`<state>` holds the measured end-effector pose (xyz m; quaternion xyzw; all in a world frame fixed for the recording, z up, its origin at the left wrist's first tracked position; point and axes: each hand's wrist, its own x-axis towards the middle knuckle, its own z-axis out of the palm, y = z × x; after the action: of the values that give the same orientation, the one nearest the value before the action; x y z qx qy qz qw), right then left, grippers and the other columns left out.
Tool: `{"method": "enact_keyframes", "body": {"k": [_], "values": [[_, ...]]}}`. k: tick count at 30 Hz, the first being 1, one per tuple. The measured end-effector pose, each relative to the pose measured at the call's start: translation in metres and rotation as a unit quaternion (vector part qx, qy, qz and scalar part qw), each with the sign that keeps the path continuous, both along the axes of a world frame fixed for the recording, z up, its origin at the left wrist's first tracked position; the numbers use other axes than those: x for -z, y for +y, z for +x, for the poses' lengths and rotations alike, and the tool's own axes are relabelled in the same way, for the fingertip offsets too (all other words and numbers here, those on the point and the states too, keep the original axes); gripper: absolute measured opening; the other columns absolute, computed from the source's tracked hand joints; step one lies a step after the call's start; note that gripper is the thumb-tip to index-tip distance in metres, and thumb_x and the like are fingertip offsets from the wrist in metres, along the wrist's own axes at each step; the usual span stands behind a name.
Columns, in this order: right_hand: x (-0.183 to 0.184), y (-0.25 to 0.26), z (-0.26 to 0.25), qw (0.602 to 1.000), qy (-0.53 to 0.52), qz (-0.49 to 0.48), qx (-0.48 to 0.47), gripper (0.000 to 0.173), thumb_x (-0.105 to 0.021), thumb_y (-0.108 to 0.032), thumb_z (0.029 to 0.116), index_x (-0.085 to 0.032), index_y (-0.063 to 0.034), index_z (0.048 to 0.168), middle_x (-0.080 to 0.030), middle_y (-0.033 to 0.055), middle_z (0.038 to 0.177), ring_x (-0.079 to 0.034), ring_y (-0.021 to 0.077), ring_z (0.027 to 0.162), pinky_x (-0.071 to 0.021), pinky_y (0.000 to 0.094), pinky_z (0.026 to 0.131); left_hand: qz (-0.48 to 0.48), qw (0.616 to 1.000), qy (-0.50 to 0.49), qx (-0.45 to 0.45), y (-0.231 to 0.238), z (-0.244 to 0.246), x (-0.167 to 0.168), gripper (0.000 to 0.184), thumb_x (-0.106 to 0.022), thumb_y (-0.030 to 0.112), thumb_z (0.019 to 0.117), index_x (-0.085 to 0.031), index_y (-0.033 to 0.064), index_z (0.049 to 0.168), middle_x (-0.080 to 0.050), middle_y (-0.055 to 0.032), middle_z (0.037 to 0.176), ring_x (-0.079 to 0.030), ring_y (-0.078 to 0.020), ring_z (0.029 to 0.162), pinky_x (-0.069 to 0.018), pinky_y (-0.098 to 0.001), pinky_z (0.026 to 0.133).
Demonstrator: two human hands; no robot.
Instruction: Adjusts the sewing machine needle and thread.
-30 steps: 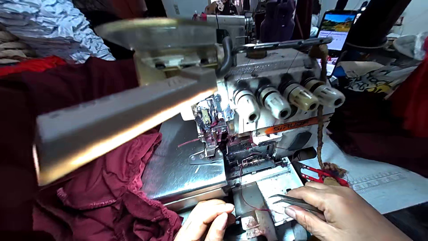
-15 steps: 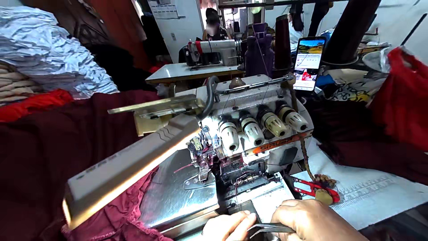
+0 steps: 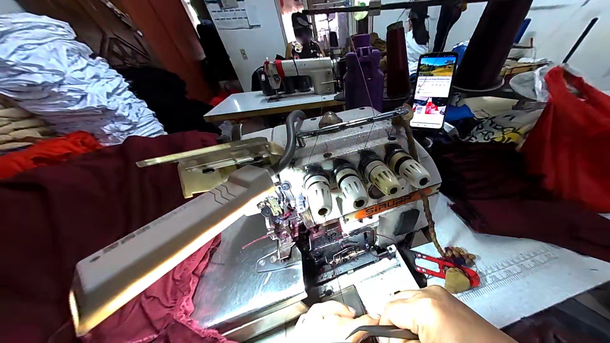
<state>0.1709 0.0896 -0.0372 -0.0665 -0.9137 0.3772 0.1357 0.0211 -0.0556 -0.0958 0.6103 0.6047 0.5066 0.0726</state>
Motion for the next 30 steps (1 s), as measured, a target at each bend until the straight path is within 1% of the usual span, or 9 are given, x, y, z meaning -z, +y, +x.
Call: {"method": "enact_keyframes", "body": {"k": [2, 4, 6, 12, 15, 18, 24, 26, 30], "values": [[0.001, 0.000, -0.001, 1.000, 0.003, -0.010, 0.001, 0.022, -0.057, -0.005, 0.0959, -0.069, 0.0077, 0.082, -0.064, 0.0193, 0.071, -0.060, 0.0262, 0.063, -0.0450, 0.0385, 0.058, 0.027, 0.999, -0.027, 0.008, 0.002, 0.000, 0.002, 0.023, -0.065, 0.012, 0.0993, -0.075, -0.0075, 0.095, -0.072, -0.0172, 0.090, -0.062, -0.0150, 0.098, -0.0431, -0.0262, 0.095], [0.000, 0.000, 0.000, 1.000, 0.002, -0.013, 0.010, 0.025, -0.059, -0.010, 0.0994, -0.072, 0.0070, 0.087, -0.069, 0.0199, 0.077, -0.066, 0.0264, 0.068, -0.0499, 0.0391, 0.062, 0.047, 0.998, -0.047, 0.014, 0.004, -0.001, 0.002, 0.023, -0.064, 0.011, 0.0997, -0.072, -0.0077, 0.090, -0.071, -0.0154, 0.087, -0.063, -0.0115, 0.098, -0.0435, -0.0223, 0.096], [-0.003, 0.000, 0.003, 0.999, -0.001, -0.022, 0.032, 0.027, -0.059, -0.016, 0.1015, -0.075, 0.0051, 0.093, -0.071, 0.0184, 0.082, -0.067, 0.0241, 0.071, -0.0509, 0.0387, 0.065, 0.053, 0.996, -0.068, 0.017, 0.004, -0.002, 0.003, 0.022, -0.063, 0.010, 0.1003, -0.071, -0.0071, 0.090, -0.071, -0.0130, 0.088, -0.063, -0.0076, 0.098, -0.0447, -0.0198, 0.096], [0.003, 0.003, 0.015, 0.988, 0.048, -0.040, 0.140, 0.019, -0.062, -0.008, 0.0961, -0.078, 0.0008, 0.101, -0.071, 0.0119, 0.082, -0.059, 0.0102, 0.069, -0.0465, 0.0243, 0.065, 0.066, 0.993, -0.094, 0.014, 0.004, -0.001, 0.007, 0.018, -0.064, 0.011, 0.0996, -0.072, -0.0032, 0.091, -0.072, -0.0080, 0.090, -0.062, -0.0043, 0.103, -0.0440, -0.0186, 0.098], [0.009, -0.004, 0.015, 0.984, 0.071, -0.084, 0.139, 0.021, -0.066, -0.006, 0.0923, -0.078, 0.0016, 0.109, -0.069, 0.0138, 0.089, -0.056, 0.0069, 0.073, -0.0440, 0.0183, 0.067, 0.070, 0.993, -0.093, 0.015, 0.005, -0.001, 0.009, 0.018, -0.064, 0.011, 0.0999, -0.072, -0.0018, 0.091, -0.072, -0.0068, 0.089, -0.063, -0.0041, 0.103, -0.0444, -0.0189, 0.098], [0.013, -0.009, 0.013, 0.980, 0.091, -0.134, 0.117, 0.023, -0.068, -0.006, 0.0933, -0.076, 0.0037, 0.113, -0.068, 0.0143, 0.099, -0.055, 0.0011, 0.076, -0.0443, 0.0128, 0.068, 0.072, 0.992, -0.104, 0.010, 0.005, 0.000, 0.009, 0.016, -0.065, 0.010, 0.0990, -0.073, -0.0016, 0.090, -0.072, -0.0058, 0.090, -0.062, -0.0029, 0.104, -0.0441, -0.0189, 0.098], [0.021, -0.016, 0.001, 0.973, 0.145, -0.155, 0.093, 0.017, -0.070, -0.006, 0.0933, -0.078, 0.0040, 0.104, -0.069, 0.0157, 0.096, -0.061, 0.0034, 0.083, -0.0478, 0.0136, 0.075, 0.065, 0.990, -0.127, 0.003, 0.003, 0.002, 0.007, 0.014, -0.067, 0.009, 0.0972, -0.074, -0.0014, 0.091, -0.073, -0.0035, 0.091, -0.062, -0.0013, 0.106, -0.0436, -0.0189, 0.101], [0.024, -0.016, -0.003, 0.968, 0.163, -0.170, 0.085, 0.014, -0.071, -0.006, 0.0923, -0.077, 0.0064, 0.096, -0.070, 0.0154, 0.095, -0.062, 0.0037, 0.088, -0.0488, 0.0134, 0.079, 0.061, 0.989, -0.133, 0.003, 0.003, 0.002, 0.007, 0.014, -0.068, 0.010, 0.0965, -0.075, 0.0000, 0.090, -0.073, -0.0013, 0.092, -0.062, -0.0005, 0.107, -0.0450, -0.0189, 0.101], [0.023, -0.019, -0.006, 0.972, 0.168, -0.128, 0.103, 0.016, -0.073, -0.009, 0.0909, -0.075, 0.0065, 0.087, -0.069, 0.0150, 0.086, -0.062, 0.0064, 0.082, -0.0474, 0.0148, 0.075, 0.053, 0.990, -0.131, 0.018, 0.002, 0.002, 0.006, 0.015, -0.067, 0.009, 0.0968, -0.074, -0.0019, 0.089, -0.074, -0.0038, 0.091, -0.063, -0.0032, 0.107, -0.0433, -0.0214, 0.102]]}}
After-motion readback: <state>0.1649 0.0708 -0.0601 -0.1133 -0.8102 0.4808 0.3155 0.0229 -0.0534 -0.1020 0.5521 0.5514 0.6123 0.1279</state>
